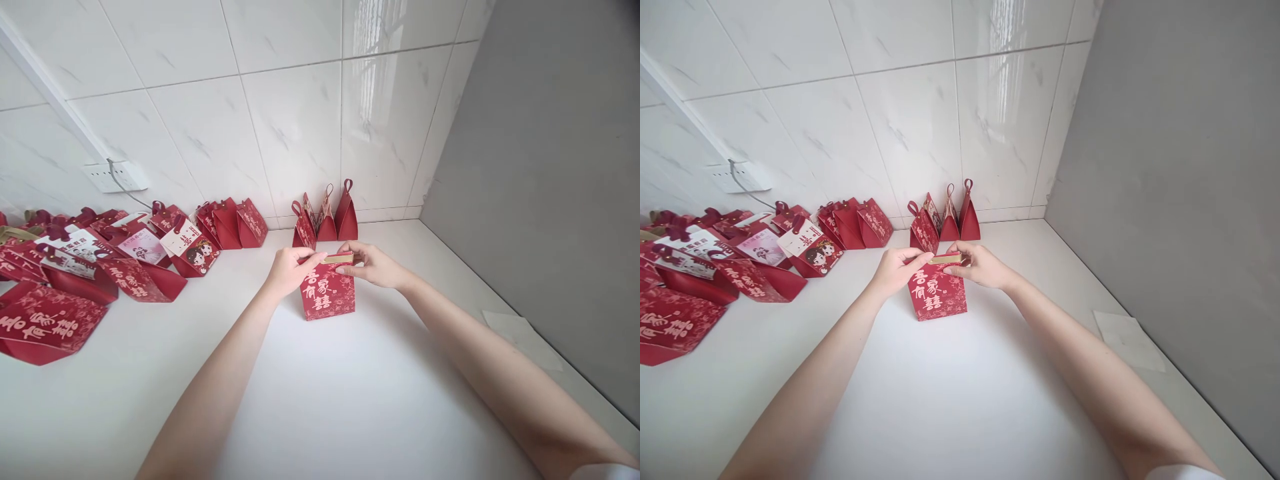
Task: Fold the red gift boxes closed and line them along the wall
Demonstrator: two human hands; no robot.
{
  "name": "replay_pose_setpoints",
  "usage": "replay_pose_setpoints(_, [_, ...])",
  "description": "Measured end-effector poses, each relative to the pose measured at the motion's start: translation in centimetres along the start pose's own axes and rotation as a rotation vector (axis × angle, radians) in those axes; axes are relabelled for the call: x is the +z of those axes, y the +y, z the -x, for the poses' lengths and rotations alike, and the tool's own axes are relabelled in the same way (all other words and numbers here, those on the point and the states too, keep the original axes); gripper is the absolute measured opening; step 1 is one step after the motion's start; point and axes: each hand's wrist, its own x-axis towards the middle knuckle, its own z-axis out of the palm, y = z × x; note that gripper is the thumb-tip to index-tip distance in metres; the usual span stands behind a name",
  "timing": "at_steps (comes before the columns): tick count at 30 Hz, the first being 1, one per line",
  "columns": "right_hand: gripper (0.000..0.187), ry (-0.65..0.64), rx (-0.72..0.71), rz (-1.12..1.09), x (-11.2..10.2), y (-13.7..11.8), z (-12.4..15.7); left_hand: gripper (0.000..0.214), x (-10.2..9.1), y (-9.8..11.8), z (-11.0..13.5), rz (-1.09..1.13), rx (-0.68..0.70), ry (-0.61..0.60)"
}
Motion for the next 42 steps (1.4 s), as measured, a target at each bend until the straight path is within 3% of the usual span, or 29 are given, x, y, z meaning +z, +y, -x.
replay_pose_setpoints(3, [0.034, 0.053, 0.046, -0.229, 1.9, 1.9, -0.2, 0.046, 0.5, -0.8, 0.0, -0.031, 0.048, 0.06])
replay_pose_setpoints(6, [0.043, 0.177, 0.077, -0.354, 3.9, 4.0, -0.2, 0.049, 2.3, -2.1, 0.3, 0.076, 0.068, 0.225])
replay_pose_setpoints(9, [0.048, 0.299, 0.086, -0.279, 4.9, 6.1, 0.1, 0.049, 4.8, -4.1, 0.9, 0.296, 0.012, 0.365])
replay_pose_setpoints(11, [0.052, 0.318, 0.103, -0.179, 4.8, 7.2, 0.4, 0.054, 5.9, -5.6, 1.3, 0.351, 0.001, 0.391])
replay_pose_setpoints(13, [0.053, 0.282, 0.131, -0.085, 4.1, 7.9, 0.6, 0.058, 6.2, -7.1, 1.6, 0.319, 0.007, 0.351])
replay_pose_setpoints(15, [0.054, 0.199, 0.15, -0.054, 3.3, 8.1, 0.7, 0.061, 5.7, -8.2, 1.7, 0.292, -0.031, 0.236])
replay_pose_setpoints(17, [0.059, 0.08, 0.139, -0.1, 2.6, 8.1, 0.8, 0.06, 4.7, -9.0, 1.7, 0.305, -0.106, 0.083])
replay_pose_setpoints(19, [0.064, -0.013, 0.118, -0.173, 2.3, 8.2, 0.7, 0.053, 3.8, -9.4, 1.6, 0.346, -0.163, 0.01])
replay_pose_setpoints(21, [0.063, 0.036, 0.12, -0.221, 2.1, 8.4, 0.5, 0.048, 3.3, -9.6, 1.5, 0.392, -0.187, 0.043])
replay_pose_setpoints(23, [0.06, 0.182, 0.142, -0.213, 2.1, 8.8, 0.4, 0.05, 3.2, -9.7, 1.5, 0.399, -0.202, 0.094])
replay_pose_setpoints(25, [0.057, 0.276, 0.153, -0.168, 2.1, 9.2, 0.5, 0.049, 3.2, -9.5, 1.6, 0.37, -0.196, 0.07])
replay_pose_setpoints(32, [0.046, 0.067, 0.108, -0.093, 1.6, 8.7, 1.1, 0.04, 2.3, -9.1, 2.1, 0.292, -0.137, -0.239])
replay_pose_setpoints(36, [0.047, 0.0, 0.054, -0.046, 1.3, 8.3, 1.8, 0.04, 1.7, -9.4, 2.5, 0.123, -0.058, -0.293])
replay_pose_setpoints(39, [0.047, 0.017, 0.052, 0.001, 1.3, 8.4, 2.7, 0.045, 1.6, -9.4, 2.8, 0.041, -0.022, -0.296])
replay_pose_setpoints(42, [0.044, 0.156, 0.101, 0.045, 1.4, 9.0, 3.5, 0.044, 1.4, -9.4, 3.2, 0.101, -0.07, -0.277])
